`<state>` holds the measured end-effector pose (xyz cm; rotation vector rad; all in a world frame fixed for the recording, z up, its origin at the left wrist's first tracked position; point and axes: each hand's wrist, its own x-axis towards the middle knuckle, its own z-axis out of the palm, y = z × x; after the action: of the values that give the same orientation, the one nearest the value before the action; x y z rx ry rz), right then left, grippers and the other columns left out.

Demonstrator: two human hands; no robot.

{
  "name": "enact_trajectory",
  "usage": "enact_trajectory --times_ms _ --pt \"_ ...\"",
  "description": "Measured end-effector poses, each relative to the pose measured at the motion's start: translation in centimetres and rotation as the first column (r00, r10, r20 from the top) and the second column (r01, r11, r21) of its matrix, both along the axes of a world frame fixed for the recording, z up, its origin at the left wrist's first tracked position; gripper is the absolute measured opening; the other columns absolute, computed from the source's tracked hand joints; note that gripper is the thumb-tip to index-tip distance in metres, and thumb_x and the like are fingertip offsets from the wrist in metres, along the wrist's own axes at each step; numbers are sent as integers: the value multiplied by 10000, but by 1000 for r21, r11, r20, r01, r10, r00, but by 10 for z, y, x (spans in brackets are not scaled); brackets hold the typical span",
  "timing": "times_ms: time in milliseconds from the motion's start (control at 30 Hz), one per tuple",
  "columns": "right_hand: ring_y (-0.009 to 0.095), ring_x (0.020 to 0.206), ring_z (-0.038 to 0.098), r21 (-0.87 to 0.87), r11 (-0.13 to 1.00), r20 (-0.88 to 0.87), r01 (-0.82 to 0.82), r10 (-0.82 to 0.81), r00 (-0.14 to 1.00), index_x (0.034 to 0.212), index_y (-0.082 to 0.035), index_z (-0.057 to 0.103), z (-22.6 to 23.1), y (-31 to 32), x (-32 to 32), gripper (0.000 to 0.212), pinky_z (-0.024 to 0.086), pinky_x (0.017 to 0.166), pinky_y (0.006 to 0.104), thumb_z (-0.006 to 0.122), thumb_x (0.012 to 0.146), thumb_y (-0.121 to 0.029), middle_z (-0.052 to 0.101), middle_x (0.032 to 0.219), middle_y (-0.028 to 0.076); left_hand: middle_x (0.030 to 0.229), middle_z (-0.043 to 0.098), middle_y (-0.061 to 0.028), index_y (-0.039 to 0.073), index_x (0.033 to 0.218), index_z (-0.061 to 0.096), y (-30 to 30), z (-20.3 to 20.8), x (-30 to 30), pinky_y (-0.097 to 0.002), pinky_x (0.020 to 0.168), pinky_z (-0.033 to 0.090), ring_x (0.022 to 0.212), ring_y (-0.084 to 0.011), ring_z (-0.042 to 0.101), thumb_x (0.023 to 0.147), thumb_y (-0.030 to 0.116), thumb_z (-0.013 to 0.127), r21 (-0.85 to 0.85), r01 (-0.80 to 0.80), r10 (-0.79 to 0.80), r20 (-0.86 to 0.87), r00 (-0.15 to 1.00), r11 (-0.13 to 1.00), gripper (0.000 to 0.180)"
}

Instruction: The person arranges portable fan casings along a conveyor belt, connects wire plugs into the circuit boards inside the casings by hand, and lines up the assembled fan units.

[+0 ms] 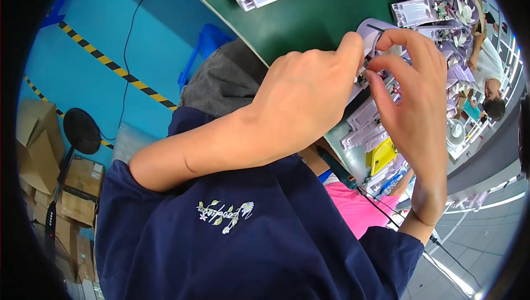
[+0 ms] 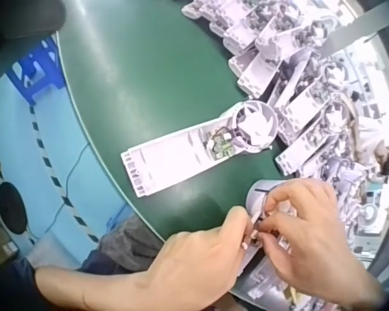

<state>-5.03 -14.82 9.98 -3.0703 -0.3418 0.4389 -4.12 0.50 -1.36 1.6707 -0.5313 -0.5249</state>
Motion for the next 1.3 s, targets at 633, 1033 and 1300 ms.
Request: enact_trajectory --times_ms 633,1033,1300 --pt "265 1108 571 182 982 56 57 -68 996 1043 -141 741 -8 -8 -30 341 394 962 426 807 736 -8 630 1147 10 1118 760 -202 51 1442 405 3 1 -1 -396 659 586 841 -346 766 890 -47 672 -44 60 -63 -65 996 997 621" --pt "225 963 586 395 917 115 -61 16 993 971 -163 776 -27 -44 -23 259 383 911 364 813 741 -48 756 1010 -59 984 749 -201 37 1462 395 1 -2 4 -433 675 588 811 -376 745 889 -26 672 -100 47 -50 -26 998 994 639" --pt "294 1157 543 336 938 200 79 -154 968 925 -124 793 -24 -31 -33 235 414 995 412 825 710 -36 640 1201 61 1418 579 -177 49 1071 721 2 6 3 -302 620 634 1015 -250 731 853 43 792 -188 -92 107 74 991 978 229"
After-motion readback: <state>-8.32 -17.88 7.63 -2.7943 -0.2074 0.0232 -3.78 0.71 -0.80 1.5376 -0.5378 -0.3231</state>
